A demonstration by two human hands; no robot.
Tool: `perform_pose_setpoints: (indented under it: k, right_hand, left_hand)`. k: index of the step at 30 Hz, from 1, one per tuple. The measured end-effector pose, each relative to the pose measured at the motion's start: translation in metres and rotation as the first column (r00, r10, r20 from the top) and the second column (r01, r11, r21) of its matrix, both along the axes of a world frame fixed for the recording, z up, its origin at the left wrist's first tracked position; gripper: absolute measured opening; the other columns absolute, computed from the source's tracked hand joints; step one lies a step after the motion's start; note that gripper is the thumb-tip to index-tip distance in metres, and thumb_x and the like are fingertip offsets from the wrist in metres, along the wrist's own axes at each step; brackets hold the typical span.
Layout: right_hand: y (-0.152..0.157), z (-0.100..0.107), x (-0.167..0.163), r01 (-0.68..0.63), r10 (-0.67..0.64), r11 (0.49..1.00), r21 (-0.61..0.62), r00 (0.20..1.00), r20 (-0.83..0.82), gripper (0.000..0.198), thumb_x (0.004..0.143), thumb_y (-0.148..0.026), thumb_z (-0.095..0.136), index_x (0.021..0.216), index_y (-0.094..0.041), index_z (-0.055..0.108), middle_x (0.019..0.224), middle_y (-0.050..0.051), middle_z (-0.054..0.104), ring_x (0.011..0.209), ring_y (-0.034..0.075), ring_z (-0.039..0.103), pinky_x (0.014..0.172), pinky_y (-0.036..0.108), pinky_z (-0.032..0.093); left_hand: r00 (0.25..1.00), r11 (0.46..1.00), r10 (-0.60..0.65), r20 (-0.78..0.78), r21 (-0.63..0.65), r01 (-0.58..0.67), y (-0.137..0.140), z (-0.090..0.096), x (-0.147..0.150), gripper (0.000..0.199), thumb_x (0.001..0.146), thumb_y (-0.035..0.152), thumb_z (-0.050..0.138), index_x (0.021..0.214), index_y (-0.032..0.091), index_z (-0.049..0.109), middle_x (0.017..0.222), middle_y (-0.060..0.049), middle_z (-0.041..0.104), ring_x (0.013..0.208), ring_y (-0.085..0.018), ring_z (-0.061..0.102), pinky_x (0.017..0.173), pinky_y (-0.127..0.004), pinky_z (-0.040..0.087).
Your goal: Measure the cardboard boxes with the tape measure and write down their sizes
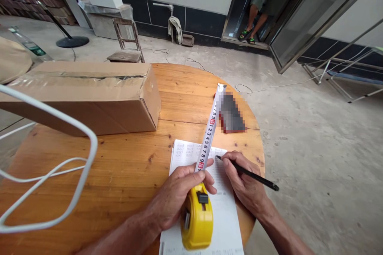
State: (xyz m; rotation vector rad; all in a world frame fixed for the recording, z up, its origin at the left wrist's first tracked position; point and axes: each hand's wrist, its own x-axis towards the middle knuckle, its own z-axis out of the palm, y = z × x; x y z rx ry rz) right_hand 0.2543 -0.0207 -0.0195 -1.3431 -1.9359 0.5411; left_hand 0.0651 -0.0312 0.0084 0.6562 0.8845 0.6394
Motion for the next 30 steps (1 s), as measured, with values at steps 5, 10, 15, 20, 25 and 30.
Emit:
perform_pose_setpoints:
  k: [5, 10, 15, 20, 25, 30]
  right_hand:
    - [0.0001, 0.0012, 0.0002, -0.003, 0.003, 1.0, 0.001, 1.0, 0.012, 0.011, 0.09, -0.016, 0.046, 0.085, -0.02, 0.056, 0.077, 0.0, 0.06, 0.067, 0.011, 0.058, 0.063, 0.023, 0.045]
    - [0.0003, 0.001, -0.0005, -0.002, 0.001, 1.0, 0.008, 1.0, 0.019, 0.012, 0.09, -0.016, 0.046, 0.085, -0.02, 0.056, 0.077, 0.0, 0.06, 0.066, 0.011, 0.058, 0.063, 0.023, 0.045]
    - [0.0018, 0.0017, -0.0017, -0.006, 0.005, 1.0, 0.017, 0.999, 0.035, 0.011, 0.089, -0.015, 0.047, 0.085, -0.019, 0.056, 0.077, 0.0, 0.061, 0.066, 0.011, 0.058, 0.062, 0.022, 0.045]
    - [0.0015, 0.0037, -0.0023, 0.0, 0.0, 1.0, -0.005, 0.999, 0.046, 0.012, 0.089, -0.016, 0.047, 0.084, -0.019, 0.057, 0.076, 0.0, 0.06, 0.065, 0.011, 0.058, 0.063, 0.022, 0.044]
    - [0.0005, 0.0048, -0.0034, 0.003, -0.002, 1.0, -0.022, 0.999, 0.05, 0.012, 0.09, -0.017, 0.046, 0.083, -0.019, 0.056, 0.076, 0.0, 0.06, 0.065, 0.01, 0.057, 0.062, 0.022, 0.044]
    - [0.0005, 0.0047, -0.003, 0.003, 0.0, 0.999, -0.047, 0.999, 0.045, 0.014, 0.09, -0.018, 0.046, 0.081, -0.019, 0.056, 0.073, -0.001, 0.059, 0.062, 0.01, 0.056, 0.06, 0.021, 0.043]
  left_hand:
    - [1.0, 1.0, -0.014, -0.01, 0.008, 0.014, 0.0, -0.002, -0.0001, 0.029, 0.085, 0.032, 0.05, 0.071, 0.014, 0.067, 0.107, -0.012, 0.068, 0.073, -0.016, 0.054, 0.064, -0.024, 0.038]
    - [1.0, 1.0, -0.003, 0.008, 0.026, 0.003, 0.0001, -0.0038, 0.0009, 0.028, 0.085, 0.033, 0.05, 0.072, 0.015, 0.067, 0.113, -0.013, 0.066, 0.115, -0.024, 0.046, 0.073, -0.024, 0.038]
    - [1.0, 1.0, -0.005, 0.005, 0.029, 0.005, 0.0002, -0.0049, 0.0002, 0.027, 0.086, 0.031, 0.049, 0.072, 0.016, 0.067, 0.118, -0.013, 0.064, 0.127, -0.024, 0.037, 0.078, -0.025, 0.037]
    - [1.0, 0.999, -0.014, 0.008, 0.03, 0.013, 0.0001, -0.0045, -0.0002, 0.028, 0.086, 0.032, 0.049, 0.072, 0.016, 0.067, 0.119, -0.013, 0.064, 0.128, -0.024, 0.036, 0.079, -0.027, 0.037]
    - [1.0, 1.0, -0.011, -0.013, 0.015, 0.011, 0.0008, -0.0024, 0.0, 0.028, 0.085, 0.034, 0.05, 0.072, 0.015, 0.066, 0.117, -0.013, 0.065, 0.117, -0.027, 0.047, 0.08, -0.03, 0.037]
    - [1.0, 1.0, 0.0, 0.031, 0.018, 0.0, 0.0012, -0.0025, -0.001, 0.026, 0.086, 0.032, 0.05, 0.073, 0.017, 0.066, 0.117, -0.012, 0.065, 0.13, -0.023, 0.033, 0.082, -0.027, 0.037]
